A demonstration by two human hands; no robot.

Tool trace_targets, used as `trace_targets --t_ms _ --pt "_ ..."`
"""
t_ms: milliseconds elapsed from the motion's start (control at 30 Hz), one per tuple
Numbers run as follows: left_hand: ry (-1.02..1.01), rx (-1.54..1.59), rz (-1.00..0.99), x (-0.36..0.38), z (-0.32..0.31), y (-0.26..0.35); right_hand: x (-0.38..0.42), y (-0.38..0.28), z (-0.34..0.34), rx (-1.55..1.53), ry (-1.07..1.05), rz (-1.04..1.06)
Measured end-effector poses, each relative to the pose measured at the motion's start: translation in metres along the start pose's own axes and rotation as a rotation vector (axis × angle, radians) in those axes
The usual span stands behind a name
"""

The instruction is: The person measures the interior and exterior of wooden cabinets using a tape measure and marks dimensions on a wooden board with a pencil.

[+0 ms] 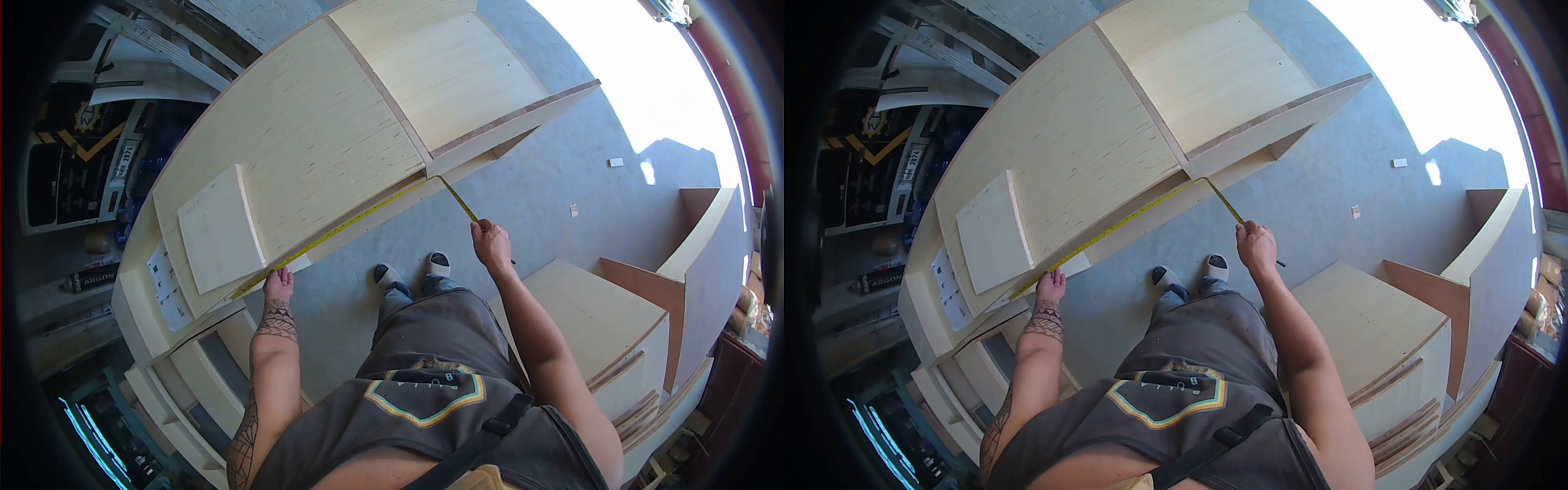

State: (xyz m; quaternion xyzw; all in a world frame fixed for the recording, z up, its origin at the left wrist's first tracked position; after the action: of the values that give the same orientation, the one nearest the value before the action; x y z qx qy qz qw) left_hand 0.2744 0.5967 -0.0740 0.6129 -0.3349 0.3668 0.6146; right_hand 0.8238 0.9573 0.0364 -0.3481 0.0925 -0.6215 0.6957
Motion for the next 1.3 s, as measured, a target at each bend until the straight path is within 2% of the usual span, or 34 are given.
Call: trace_targets --t_ms 1300 --pt "-0.005 0.042 -0.006 -0.008 0.004 -0.002 -0.004 0.007 -0.003 0.040 -0.005 0.026"
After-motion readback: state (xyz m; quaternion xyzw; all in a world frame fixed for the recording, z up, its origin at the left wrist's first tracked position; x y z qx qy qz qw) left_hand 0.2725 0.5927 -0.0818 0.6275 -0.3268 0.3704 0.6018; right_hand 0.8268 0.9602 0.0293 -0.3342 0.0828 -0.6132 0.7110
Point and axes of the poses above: each hand's wrist, its own x-axis away from the middle knuckle, its own z-axis out of the back of the hand, y = z × x, the point moved 4 cm from there along -x, towards the middle knuckle, and after that the axes turned 5 degrees about z, right-handed, at the moved point
